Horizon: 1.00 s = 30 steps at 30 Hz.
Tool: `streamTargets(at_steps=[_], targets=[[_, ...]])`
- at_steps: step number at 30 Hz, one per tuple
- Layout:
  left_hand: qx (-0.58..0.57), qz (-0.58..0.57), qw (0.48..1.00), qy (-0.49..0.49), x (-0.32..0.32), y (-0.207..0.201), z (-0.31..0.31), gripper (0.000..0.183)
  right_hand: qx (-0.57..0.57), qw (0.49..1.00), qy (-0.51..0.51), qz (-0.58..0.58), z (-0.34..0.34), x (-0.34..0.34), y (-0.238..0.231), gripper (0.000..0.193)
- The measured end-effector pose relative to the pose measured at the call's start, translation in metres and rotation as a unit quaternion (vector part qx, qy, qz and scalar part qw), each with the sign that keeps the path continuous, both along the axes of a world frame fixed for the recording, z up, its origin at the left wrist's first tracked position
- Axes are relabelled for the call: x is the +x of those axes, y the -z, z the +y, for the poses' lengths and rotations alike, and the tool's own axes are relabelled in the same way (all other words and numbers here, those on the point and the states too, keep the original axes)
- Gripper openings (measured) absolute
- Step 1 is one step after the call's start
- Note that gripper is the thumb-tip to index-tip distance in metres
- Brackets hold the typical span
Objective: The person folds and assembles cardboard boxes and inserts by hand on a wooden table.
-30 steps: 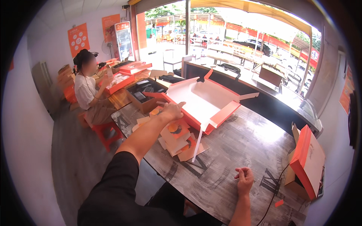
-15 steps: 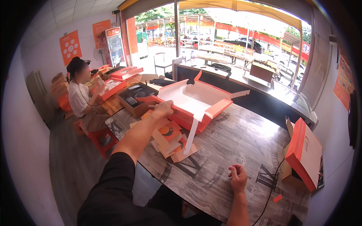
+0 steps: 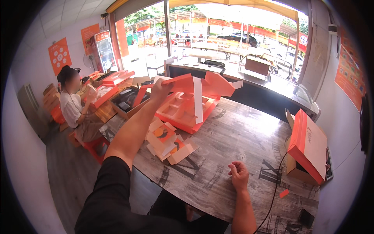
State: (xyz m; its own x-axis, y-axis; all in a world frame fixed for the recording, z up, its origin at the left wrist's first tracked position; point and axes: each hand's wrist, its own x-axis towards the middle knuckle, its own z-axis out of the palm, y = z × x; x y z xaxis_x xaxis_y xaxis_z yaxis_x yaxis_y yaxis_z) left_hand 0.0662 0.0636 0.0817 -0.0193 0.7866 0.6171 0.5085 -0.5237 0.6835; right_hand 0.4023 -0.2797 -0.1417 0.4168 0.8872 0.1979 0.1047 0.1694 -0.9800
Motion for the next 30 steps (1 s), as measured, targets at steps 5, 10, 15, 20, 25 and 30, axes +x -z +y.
streamTargets(at_steps=[5,10,15,20,25,30], targets=[[0.031,-0.051,0.998,0.02,0.02,-0.019,-0.01,0.048,0.001,1.0,0.002,-0.006,0.001,-0.006,-0.008,0.013],[0.106,-0.06,0.989,0.082,0.048,-0.016,-0.039,0.035,0.024,0.999,-0.005,0.03,0.004,0.0,0.002,0.02],[0.203,-0.002,0.974,0.1,0.071,-0.008,-0.132,0.036,0.068,0.982,0.024,0.176,-0.003,0.006,-0.012,0.04],[0.258,0.088,0.951,0.147,0.071,0.04,-0.228,0.04,0.151,0.89,0.031,0.429,-0.003,0.021,-0.039,0.057],[0.236,0.164,0.934,0.213,0.069,0.075,-0.299,0.039,0.184,0.912,-0.066,0.36,-0.027,0.08,-0.007,0.047],[0.249,0.204,0.907,0.272,0.075,0.09,-0.334,0.058,0.149,0.921,-0.103,0.345,-0.055,0.131,-0.007,0.045]])
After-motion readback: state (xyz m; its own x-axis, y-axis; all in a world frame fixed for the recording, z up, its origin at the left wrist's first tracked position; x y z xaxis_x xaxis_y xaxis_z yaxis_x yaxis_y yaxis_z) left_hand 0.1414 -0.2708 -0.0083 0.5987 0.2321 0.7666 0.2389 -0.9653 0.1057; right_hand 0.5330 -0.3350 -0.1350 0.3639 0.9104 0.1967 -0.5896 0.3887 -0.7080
